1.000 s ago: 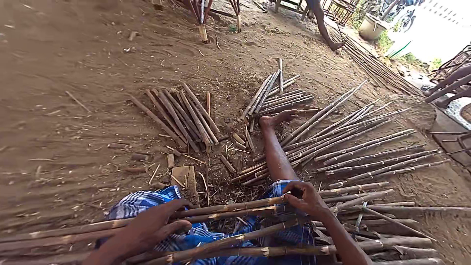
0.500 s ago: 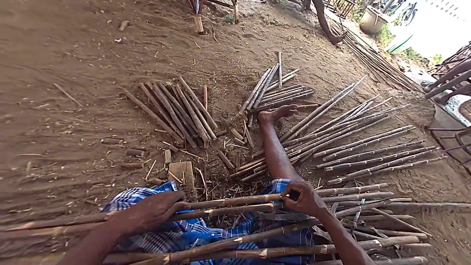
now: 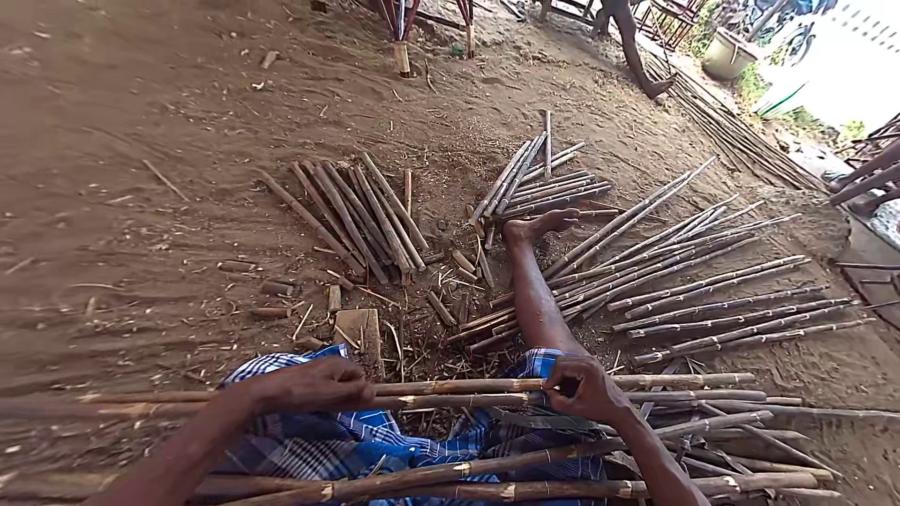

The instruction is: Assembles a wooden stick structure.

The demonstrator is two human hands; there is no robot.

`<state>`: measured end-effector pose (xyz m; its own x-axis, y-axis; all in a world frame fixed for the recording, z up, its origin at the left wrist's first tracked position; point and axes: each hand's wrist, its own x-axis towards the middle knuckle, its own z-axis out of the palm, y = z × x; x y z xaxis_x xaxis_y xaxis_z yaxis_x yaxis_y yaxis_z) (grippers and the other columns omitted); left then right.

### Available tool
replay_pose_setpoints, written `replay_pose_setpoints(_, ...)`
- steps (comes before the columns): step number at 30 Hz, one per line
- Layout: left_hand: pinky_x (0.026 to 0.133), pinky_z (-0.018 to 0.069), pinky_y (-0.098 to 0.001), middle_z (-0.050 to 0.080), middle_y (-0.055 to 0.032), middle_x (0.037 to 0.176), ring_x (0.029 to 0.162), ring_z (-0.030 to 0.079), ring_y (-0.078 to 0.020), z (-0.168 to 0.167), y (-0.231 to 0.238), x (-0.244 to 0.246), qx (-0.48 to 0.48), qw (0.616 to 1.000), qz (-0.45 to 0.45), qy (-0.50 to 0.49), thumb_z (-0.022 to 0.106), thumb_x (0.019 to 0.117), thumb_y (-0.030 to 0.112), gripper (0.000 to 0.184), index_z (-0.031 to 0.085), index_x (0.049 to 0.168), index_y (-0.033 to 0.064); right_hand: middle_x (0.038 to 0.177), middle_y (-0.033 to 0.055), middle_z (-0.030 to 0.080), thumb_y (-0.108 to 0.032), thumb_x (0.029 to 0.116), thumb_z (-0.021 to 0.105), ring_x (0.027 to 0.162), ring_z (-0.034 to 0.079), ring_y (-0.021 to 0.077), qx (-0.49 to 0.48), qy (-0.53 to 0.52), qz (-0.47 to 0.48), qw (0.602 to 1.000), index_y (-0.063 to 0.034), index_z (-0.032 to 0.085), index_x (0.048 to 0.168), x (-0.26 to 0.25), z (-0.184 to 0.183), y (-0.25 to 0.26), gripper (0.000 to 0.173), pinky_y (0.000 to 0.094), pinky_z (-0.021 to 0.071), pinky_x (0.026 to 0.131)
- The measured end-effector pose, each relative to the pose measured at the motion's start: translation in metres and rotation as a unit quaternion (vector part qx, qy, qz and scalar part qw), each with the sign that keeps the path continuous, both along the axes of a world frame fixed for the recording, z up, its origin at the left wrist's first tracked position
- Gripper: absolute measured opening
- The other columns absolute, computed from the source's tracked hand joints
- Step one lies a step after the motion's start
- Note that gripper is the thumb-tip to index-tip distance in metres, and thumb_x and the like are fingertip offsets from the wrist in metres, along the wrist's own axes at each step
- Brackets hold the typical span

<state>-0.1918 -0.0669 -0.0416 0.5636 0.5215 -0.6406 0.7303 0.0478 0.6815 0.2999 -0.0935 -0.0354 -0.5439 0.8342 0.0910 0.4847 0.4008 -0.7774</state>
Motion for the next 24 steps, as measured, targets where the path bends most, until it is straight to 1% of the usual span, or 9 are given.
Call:
replay_pose_setpoints(1,0.060,0.0479,-0.0346,0.058,0.0009,0.068,0.061,0.056,-0.0123,0.000,-0.002,0.000,-0.022,1.000,0.001,0.004,0.064,0.0878,0.069,0.055,0.067,0.087,0.0142,0.079,-0.0048,0.069,-0.016,0.0818,0.076,0.073,0.063,0.0029,0.007,-0.012,0.013,1.000,-0.0128,0.077,0.083,-0.001,0.000,-0.001,0.004,0.0237,0.0550,0.066)
replay_pose_setpoints(3,0.066,0.0502,-0.0383,0.061,-0.0015,0.076,0.068,0.059,-0.0149,0.002,-0.007,0.003,-0.043,0.999,-0.013,0.016,0.077,0.0837,0.057,0.048,0.066,0.098,0.0122,0.078,-0.0041,0.068,-0.016,0.0812,0.075,0.075,0.063,0.0048,0.019,-0.034,0.037,0.999,-0.0127,0.076,0.082,-0.003,0.001,-0.002,0.003,0.0257,0.0541,0.069)
replay_pose_setpoints(6,0.062,0.0492,-0.0361,0.060,0.0018,0.071,0.064,0.058,-0.0124,0.002,-0.022,0.004,-0.040,0.999,-0.010,0.007,0.081,0.0777,0.058,0.047,0.066,0.091,0.0158,0.079,-0.0025,0.069,-0.013,0.0827,0.074,0.073,0.062,0.0055,-0.044,0.015,0.012,0.999,-0.0095,0.075,0.084,0.001,0.005,-0.001,0.004,0.0255,0.0536,0.066)
replay_pose_setpoints(10,0.056,0.0516,-0.0302,0.066,-0.0019,0.077,0.060,0.061,-0.0128,0.008,-0.026,0.004,-0.085,0.993,0.057,-0.062,0.082,0.0804,0.049,0.041,0.068,0.101,0.0157,0.083,0.0012,0.069,-0.013,0.0846,0.073,0.068,0.061,0.0095,-0.121,0.161,-0.096,0.975,-0.0095,0.075,0.090,0.011,0.007,0.004,0.006,0.0267,0.0524,0.059)
replay_pose_setpoints(12,0.059,0.0555,-0.0313,0.067,-0.0024,0.083,0.063,0.064,-0.0140,0.011,-0.021,0.010,-0.026,0.994,0.079,-0.072,0.080,0.0857,0.043,0.037,0.066,0.107,0.0159,0.082,0.0021,0.069,-0.012,0.0850,0.072,0.065,0.061,0.0114,-0.114,0.148,-0.116,0.975,-0.0099,0.074,0.092,0.010,0.011,0.007,0.007,0.0278,0.0529,0.058)
replay_pose_setpoints(14,0.066,0.0573,-0.0326,0.070,0.0020,0.079,0.068,0.067,-0.0110,0.009,-0.016,0.013,0.080,0.991,0.081,-0.068,0.072,0.0940,0.042,0.026,0.070,0.100,0.0166,0.077,0.0002,0.069,-0.015,0.0848,0.072,0.060,0.060,0.0109,-0.101,0.094,-0.125,0.982,-0.0129,0.074,0.093,0.008,0.012,0.007,0.008,0.0283,0.0520,0.054)
replay_pose_setpoints(17,0.073,0.0564,-0.0339,0.071,0.0102,0.080,0.072,0.066,-0.0055,0.003,-0.012,0.012,0.179,0.983,0.041,-0.019,0.057,0.1019,0.049,0.029,0.073,0.100,0.0248,0.074,-0.0037,0.068,-0.018,0.0841,0.072,0.059,0.060,0.0080,-0.086,0.035,-0.112,0.989,-0.0157,0.074,0.089,0.012,0.004,0.009,0.006,0.0281,0.0512,0.053)
replay_pose_setpoints(20,0.069,0.0544,-0.0301,0.067,0.0101,0.082,0.072,0.063,-0.0047,-0.002,-0.015,0.015,0.224,0.973,0.044,-0.029,0.069,0.0920,0.054,0.030,0.071,0.101,0.0256,0.069,-0.0050,0.066,-0.018,0.0830,0.072,0.056,0.058,0.0059,-0.085,0.022,-0.110,0.990,-0.0159,0.073,0.086,0.015,0.002,0.009,0.004,0.0263,0.0488,0.052)
replay_pose_setpoints(24,0.071,0.0544,-0.0287,0.064,0.0111,0.093,0.080,0.061,-0.0048,-0.008,-0.026,0.016,0.274,0.958,0.078,-0.039,0.076,0.0853,0.047,0.024,0.069,0.097,0.0269,0.069,-0.0064,0.066,-0.020,0.0826,0.073,0.056,0.058,0.0056,-0.087,-0.015,-0.115,0.990,-0.0183,0.073,0.085,0.012,0.003,0.007,0.003,0.0271,0.0501,0.052)
